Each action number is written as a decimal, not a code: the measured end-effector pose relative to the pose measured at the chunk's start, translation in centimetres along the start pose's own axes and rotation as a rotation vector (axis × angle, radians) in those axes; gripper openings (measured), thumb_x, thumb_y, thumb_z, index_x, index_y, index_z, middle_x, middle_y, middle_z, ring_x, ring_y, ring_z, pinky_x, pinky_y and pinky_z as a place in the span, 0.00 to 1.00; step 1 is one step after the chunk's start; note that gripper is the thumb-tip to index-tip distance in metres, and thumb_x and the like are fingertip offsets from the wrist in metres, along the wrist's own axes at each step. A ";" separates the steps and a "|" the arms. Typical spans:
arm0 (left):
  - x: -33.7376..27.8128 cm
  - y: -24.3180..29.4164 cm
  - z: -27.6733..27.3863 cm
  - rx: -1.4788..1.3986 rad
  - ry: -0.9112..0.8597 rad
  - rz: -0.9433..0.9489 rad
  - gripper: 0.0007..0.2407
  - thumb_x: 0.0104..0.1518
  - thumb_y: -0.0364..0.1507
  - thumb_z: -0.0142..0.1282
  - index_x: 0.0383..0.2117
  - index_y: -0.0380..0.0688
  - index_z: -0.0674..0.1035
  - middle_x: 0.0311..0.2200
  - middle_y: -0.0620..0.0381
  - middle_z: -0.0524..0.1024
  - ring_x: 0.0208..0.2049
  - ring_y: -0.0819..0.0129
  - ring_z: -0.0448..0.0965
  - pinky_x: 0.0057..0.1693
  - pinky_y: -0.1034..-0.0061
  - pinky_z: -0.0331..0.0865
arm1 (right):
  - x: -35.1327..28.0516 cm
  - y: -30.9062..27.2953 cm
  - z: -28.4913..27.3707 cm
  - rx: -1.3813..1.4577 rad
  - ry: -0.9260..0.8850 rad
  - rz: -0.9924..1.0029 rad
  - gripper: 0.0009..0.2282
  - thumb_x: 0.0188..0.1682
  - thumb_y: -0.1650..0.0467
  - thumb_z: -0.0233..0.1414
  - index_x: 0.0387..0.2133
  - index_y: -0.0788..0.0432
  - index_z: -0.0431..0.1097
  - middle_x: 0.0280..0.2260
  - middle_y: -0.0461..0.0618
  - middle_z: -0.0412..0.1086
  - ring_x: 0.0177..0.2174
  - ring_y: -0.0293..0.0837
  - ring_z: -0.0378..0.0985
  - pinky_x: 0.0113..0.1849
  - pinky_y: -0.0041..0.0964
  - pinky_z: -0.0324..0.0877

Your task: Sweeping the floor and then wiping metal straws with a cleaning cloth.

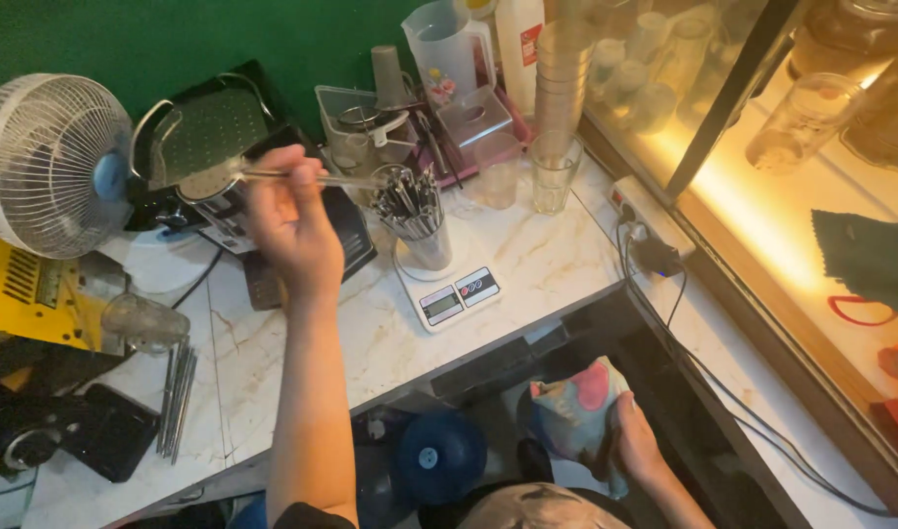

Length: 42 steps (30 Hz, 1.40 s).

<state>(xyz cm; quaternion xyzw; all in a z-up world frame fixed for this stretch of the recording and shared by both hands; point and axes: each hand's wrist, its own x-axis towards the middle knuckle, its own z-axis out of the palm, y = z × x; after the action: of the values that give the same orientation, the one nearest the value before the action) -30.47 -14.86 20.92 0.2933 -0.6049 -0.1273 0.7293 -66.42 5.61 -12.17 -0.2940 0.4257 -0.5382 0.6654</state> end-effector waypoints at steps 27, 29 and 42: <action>-2.1 -5.4 7.4 1.181 -0.588 -0.176 0.32 0.65 0.54 0.37 0.61 0.36 0.71 0.64 0.42 0.68 0.69 0.44 0.60 0.71 0.50 0.50 | 4.5 1.7 -1.4 0.027 -0.009 0.091 0.26 0.58 0.57 0.32 0.60 0.64 0.59 0.54 0.60 0.69 0.53 0.51 0.72 0.55 0.47 0.65; -2.5 -6.8 7.2 1.098 -0.583 -0.042 0.32 0.65 0.53 0.42 0.61 0.34 0.70 0.63 0.41 0.68 0.67 0.42 0.60 0.70 0.49 0.50 | 6.0 5.3 -4.5 -0.007 0.071 0.121 0.28 0.62 0.56 0.34 0.62 0.67 0.61 0.47 0.71 0.63 0.44 0.54 0.64 0.46 0.54 0.59; -17.6 1.9 -5.6 0.895 -0.165 0.347 0.10 0.56 0.25 0.57 0.42 0.47 0.72 0.47 0.53 0.71 0.53 0.55 0.70 0.56 0.53 0.62 | 2.8 -7.3 7.9 0.047 0.149 0.298 0.33 0.58 0.47 0.30 0.67 0.56 0.58 0.58 0.59 0.66 0.43 0.61 0.57 0.44 0.59 0.46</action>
<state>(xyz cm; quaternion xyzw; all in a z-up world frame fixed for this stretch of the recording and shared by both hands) -29.61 -2.34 7.25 0.4617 -0.6960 0.2461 0.4917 -62.71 0.56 -3.03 -0.1711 0.5000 -0.4637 0.7111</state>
